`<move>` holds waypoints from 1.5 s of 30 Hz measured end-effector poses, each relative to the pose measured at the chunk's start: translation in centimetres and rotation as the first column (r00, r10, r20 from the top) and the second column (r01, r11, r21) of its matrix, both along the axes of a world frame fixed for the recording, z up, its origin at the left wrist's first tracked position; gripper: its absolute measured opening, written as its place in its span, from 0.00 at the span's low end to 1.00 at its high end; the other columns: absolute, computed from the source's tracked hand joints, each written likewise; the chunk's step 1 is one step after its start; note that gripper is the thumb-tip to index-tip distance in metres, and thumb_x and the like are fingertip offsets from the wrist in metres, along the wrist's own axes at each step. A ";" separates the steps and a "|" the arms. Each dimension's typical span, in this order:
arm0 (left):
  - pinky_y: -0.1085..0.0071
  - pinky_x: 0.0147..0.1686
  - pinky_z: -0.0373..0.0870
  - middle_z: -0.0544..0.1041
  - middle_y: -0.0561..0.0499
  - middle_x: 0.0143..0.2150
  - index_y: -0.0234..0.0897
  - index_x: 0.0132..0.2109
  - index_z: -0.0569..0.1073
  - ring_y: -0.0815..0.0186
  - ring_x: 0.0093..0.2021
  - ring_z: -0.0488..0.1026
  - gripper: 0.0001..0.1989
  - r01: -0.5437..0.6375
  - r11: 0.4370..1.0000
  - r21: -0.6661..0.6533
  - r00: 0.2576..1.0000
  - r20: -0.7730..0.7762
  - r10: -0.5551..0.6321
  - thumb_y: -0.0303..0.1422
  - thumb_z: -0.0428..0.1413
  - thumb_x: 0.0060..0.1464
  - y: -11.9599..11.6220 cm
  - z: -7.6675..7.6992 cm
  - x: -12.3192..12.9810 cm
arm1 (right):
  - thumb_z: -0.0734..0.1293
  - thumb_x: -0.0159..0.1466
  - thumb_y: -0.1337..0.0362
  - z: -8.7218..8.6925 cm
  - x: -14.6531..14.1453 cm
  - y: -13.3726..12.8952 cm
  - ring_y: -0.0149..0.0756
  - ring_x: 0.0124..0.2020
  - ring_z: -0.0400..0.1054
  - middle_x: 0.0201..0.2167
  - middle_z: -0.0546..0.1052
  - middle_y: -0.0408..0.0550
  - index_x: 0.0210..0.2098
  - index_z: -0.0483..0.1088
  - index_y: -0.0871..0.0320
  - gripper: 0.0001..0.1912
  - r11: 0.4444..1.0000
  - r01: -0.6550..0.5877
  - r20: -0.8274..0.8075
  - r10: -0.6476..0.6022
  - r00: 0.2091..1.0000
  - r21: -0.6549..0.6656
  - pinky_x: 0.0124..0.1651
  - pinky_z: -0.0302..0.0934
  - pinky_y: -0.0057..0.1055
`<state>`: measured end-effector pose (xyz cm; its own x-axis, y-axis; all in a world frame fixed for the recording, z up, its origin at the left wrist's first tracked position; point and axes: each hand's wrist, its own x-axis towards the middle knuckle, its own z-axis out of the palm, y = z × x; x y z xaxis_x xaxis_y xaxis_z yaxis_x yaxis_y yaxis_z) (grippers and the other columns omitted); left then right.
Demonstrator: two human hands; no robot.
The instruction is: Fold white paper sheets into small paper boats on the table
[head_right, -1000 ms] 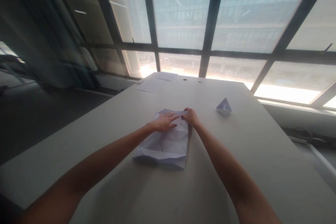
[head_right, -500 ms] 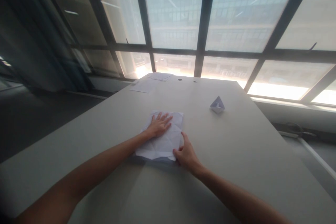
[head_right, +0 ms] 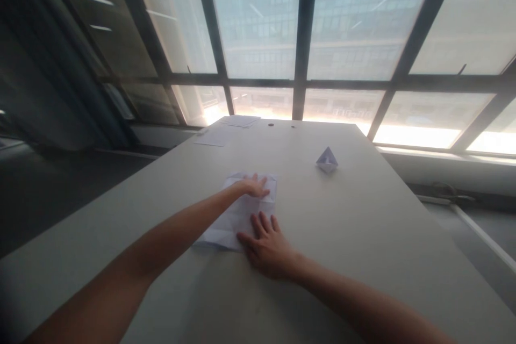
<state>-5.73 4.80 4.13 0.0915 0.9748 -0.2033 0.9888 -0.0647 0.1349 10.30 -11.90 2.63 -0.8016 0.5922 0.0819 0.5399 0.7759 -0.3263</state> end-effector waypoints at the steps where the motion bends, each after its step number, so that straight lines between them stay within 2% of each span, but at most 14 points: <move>1: 0.26 0.58 0.41 0.46 0.36 0.74 0.43 0.72 0.55 0.29 0.70 0.39 0.42 -0.030 0.999 -0.027 1.000 -0.005 0.029 0.56 0.49 0.56 0.2 -0.4 1.3 | 0.56 0.73 0.54 0.1 -0.2 -0.1 0.62 0.72 0.32 0.74 0.43 0.51 0.68 0.55 0.40 0.25 1.000 0.004 0.003 -0.004 1.000 -0.003 0.66 0.33 0.67; 6: 0.32 0.63 0.33 0.40 0.39 0.75 0.37 0.73 0.48 0.40 0.73 0.33 0.34 -0.148 0.976 0.160 0.989 0.034 0.145 0.47 0.36 0.66 0.2 -2.7 5.5 | 0.59 0.70 0.50 0.9 -0.4 -1.2 0.63 0.72 0.29 0.74 0.41 0.55 0.70 0.53 0.45 0.30 0.999 -0.045 -0.028 0.045 0.999 -0.007 0.65 0.30 0.69; 10: 0.34 0.64 0.35 0.46 0.38 0.74 0.35 0.72 0.54 0.44 0.73 0.39 0.32 -0.090 0.955 0.282 0.996 0.052 0.078 0.45 0.34 0.68 0.3 -3.4 5.6 | 0.59 0.71 0.55 0.5 1.9 0.6 0.46 0.67 0.56 0.64 0.67 0.50 0.58 0.70 0.47 0.19 0.974 -0.222 -0.218 0.209 0.953 -0.038 0.69 0.42 0.52; 13: 0.35 0.64 0.37 0.49 0.37 0.73 0.32 0.71 0.56 0.45 0.73 0.41 0.31 -0.022 0.952 0.305 0.998 0.068 0.001 0.44 0.33 0.69 0.4 -3.4 5.4 | 0.61 0.69 0.61 0.0 6.2 6.5 0.39 0.49 0.71 0.48 0.78 0.51 0.47 0.75 0.54 0.13 0.985 0.172 -0.516 -0.153 0.843 -0.010 0.57 0.62 0.38; 16: 0.36 0.64 0.39 0.51 0.38 0.73 0.32 0.70 0.58 0.46 0.73 0.43 0.30 0.001 0.941 0.338 0.995 0.090 -0.034 0.42 0.34 0.69 0.3 -3.5 5.3 | 0.63 0.65 0.64 -0.4 12.2 14.4 0.40 0.38 0.72 0.53 0.73 0.56 0.52 0.72 0.57 0.16 0.739 0.673 -0.636 -0.504 0.584 0.032 0.46 0.67 0.39; 19: 0.36 0.64 0.39 0.52 0.38 0.72 0.33 0.69 0.60 0.45 0.72 0.45 0.28 -0.003 0.934 0.358 0.991 0.123 -0.044 0.42 0.37 0.69 0.4 -3.8 5.3 | 0.66 0.61 0.62 -1.0 17.7 20.7 0.41 0.36 0.72 0.57 0.67 0.59 0.55 0.69 0.56 0.22 0.532 0.843 -0.596 -0.654 0.466 0.077 0.41 0.67 0.40; 24: 0.44 0.68 0.41 0.61 0.42 0.70 0.37 0.66 0.64 0.53 0.71 0.52 0.23 0.172 0.904 0.392 0.918 0.270 -0.292 0.36 0.41 0.68 1.4 -4.4 4.8 | 0.67 0.58 0.64 -2.1 20.4 25.1 0.36 0.28 0.68 0.41 0.76 0.54 0.42 0.73 0.58 0.12 0.642 0.766 -0.542 -0.631 0.556 0.038 0.39 0.64 0.35; 26: 0.50 0.69 0.44 0.65 0.42 0.67 0.37 0.65 0.66 0.56 0.69 0.58 0.23 0.191 0.878 0.438 0.836 0.397 -0.380 0.35 0.44 0.67 1.9 -4.4 4.6 | 0.66 0.59 0.64 -2.2 19.4 25.0 0.37 0.28 0.66 0.29 0.75 0.49 0.30 0.71 0.57 0.04 0.654 0.756 -0.545 -0.623 0.562 0.032 0.37 0.61 0.33; 29: 0.56 0.67 0.54 0.69 0.39 0.64 0.33 0.63 0.68 0.56 0.66 0.63 0.24 0.029 0.885 0.464 0.658 0.658 -0.367 0.38 0.48 0.64 2.4 -4.2 4.6 | 0.66 0.59 0.65 -1.8 16.5 22.8 0.35 0.27 0.63 0.25 0.71 0.45 0.25 0.67 0.56 0.07 0.707 0.705 -0.613 -0.532 0.584 0.058 0.35 0.59 0.32; 32: 0.56 0.64 0.59 0.66 0.37 0.66 0.33 0.65 0.66 0.53 0.65 0.64 0.29 -0.100 0.949 0.298 0.318 0.914 -0.253 0.43 0.53 0.61 2.0 -3.4 4.8 | 0.65 0.62 0.66 -1.2 13.0 18.4 0.34 0.29 0.65 0.28 0.71 0.44 0.28 0.69 0.56 0.06 0.862 0.504 -0.667 -0.348 0.659 0.047 0.35 0.59 0.29; 34: 0.56 0.60 0.64 0.65 0.39 0.66 0.38 0.68 0.59 0.54 0.63 0.67 0.33 -0.039 0.990 0.134 0.039 0.990 -0.132 0.43 0.55 0.61 1.2 -2.7 5.0 | 0.65 0.64 0.66 -0.8 11.1 15.1 0.33 0.30 0.66 0.30 0.72 0.45 0.30 0.70 0.56 0.06 0.928 0.371 -0.698 -0.256 0.669 0.015 0.36 0.60 0.29; 36: 0.57 0.54 0.70 0.71 0.41 0.62 0.43 0.70 0.56 0.55 0.56 0.73 0.33 0.113 0.993 0.013 -0.118 0.993 0.000 0.40 0.55 0.60 0.5 -2.2 5.3 | 0.65 0.65 0.64 -0.6 9.6 12.2 0.32 0.31 0.66 0.31 0.73 0.45 0.32 0.72 0.56 0.06 0.964 0.263 -0.710 -0.208 0.672 -0.034 0.36 0.61 0.28; 40: 0.63 0.44 0.74 0.78 0.43 0.47 0.37 0.58 0.71 0.59 0.44 0.77 0.21 0.231 0.964 -0.130 -0.110 0.981 0.159 0.38 0.51 0.60 -0.2 -2.3 6.1 | 0.66 0.66 0.57 -0.5 8.9 9.4 0.31 0.28 0.65 0.31 0.74 0.46 0.31 0.74 0.57 0.12 0.977 0.147 -0.748 -0.211 0.630 -0.152 0.31 0.60 0.27; 45: 0.68 0.35 0.73 0.78 0.45 0.38 0.34 0.49 0.75 0.62 0.35 0.75 0.20 0.140 0.981 -0.136 0.022 0.991 0.135 0.45 0.54 0.60 -0.8 -2.9 7.7 | 0.61 0.68 0.51 -0.1 9.9 10.0 0.33 0.27 0.65 0.28 0.76 0.48 0.30 0.78 0.59 0.22 0.880 0.396 -0.829 -0.416 0.374 -0.263 0.29 0.58 0.28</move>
<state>1.99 4.03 1.21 0.3393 0.9397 -0.0428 -0.1209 0.0887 0.9887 20.21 -1.94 2.52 0.0034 0.8358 0.5490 0.2362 0.5328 -0.8126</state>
